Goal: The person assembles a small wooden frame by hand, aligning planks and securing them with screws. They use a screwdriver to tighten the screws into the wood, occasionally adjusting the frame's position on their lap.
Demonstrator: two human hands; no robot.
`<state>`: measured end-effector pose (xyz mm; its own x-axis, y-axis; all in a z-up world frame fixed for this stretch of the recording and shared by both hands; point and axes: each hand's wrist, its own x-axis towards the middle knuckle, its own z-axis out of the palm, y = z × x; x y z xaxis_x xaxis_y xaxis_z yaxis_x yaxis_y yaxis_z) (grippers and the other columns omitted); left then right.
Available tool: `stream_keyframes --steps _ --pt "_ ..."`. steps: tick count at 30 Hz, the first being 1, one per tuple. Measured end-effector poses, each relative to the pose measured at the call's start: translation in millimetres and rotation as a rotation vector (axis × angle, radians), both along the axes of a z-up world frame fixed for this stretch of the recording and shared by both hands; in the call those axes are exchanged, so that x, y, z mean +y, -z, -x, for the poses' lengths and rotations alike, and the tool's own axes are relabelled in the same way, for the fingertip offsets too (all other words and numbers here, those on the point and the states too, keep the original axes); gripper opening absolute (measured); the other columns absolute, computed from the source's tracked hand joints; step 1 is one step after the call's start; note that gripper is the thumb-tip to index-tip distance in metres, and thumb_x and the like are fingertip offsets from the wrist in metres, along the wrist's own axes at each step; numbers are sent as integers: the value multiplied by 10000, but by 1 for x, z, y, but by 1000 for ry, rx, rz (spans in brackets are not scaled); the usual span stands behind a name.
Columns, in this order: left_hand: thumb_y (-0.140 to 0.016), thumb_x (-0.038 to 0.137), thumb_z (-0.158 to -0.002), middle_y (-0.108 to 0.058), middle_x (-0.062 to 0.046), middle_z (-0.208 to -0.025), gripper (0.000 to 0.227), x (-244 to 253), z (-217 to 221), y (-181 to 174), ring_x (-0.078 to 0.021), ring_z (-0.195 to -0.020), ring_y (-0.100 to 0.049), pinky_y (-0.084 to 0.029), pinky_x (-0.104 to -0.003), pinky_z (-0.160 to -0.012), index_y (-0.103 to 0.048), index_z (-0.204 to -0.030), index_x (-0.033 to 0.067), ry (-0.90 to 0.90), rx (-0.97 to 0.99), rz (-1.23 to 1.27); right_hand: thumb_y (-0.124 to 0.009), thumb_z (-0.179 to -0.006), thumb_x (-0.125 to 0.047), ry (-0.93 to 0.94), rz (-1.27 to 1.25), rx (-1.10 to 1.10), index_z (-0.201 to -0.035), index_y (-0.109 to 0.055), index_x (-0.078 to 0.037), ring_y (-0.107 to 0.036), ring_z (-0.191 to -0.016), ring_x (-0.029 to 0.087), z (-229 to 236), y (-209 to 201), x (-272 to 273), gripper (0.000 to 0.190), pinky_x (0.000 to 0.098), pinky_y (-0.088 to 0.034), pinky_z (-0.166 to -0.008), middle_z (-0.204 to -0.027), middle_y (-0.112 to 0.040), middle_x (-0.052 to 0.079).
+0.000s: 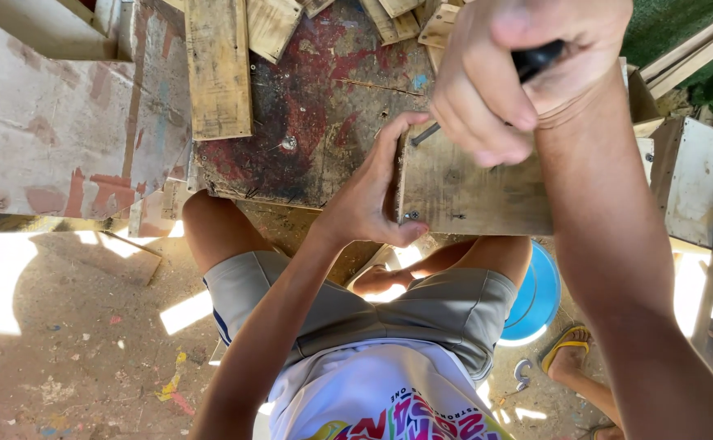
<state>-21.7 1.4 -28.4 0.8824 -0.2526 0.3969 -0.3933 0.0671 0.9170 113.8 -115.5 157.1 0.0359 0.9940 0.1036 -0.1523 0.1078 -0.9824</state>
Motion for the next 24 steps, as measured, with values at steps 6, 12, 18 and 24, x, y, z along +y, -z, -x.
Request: stream_keyframes --steps 6,12,18,24 --pt "-737 486 -749 -316 -183 -1522 1073 -4 -2 2 -355 -1485 -347 -286 -497 -1311 -160 -1523 18 -5 -32 -5 -387 -944 -368 70 69 98 -527 -278 -171 -193 -383 172 11 5 0 473 338 -200 -454 -427 -246 37" --pt "-771 465 -737 -345 -181 -1513 1065 -2 -4 2 -343 -1475 -375 -306 -474 -1312 -200 -1516 14 -35 -60 -21 -460 -869 -389 903 -10 162 -592 -297 -157 -123 -427 145 54 17 6 397 315 -113 -469 -492 -159 15" --pt "-826 459 -701 -292 -223 -1595 1183 -4 -3 14 -387 -1530 -321 -277 -485 -1318 -133 -1554 22 -47 -43 -118 -403 -1057 -367 872 0 -261 -738 -444 -77 -455 -664 180 66 11 15 433 318 -376 -670 -785 -511 123" --pt "-834 412 -695 -371 -215 -1548 1133 2 -2 -2 -374 -1459 -418 -399 -484 -1213 -183 -1530 7 -17 50 -106 -402 -1006 -314 -222 73 -116 -627 -524 -48 -621 -458 224 9 -17 20 479 336 -472 -501 -551 -595 118"
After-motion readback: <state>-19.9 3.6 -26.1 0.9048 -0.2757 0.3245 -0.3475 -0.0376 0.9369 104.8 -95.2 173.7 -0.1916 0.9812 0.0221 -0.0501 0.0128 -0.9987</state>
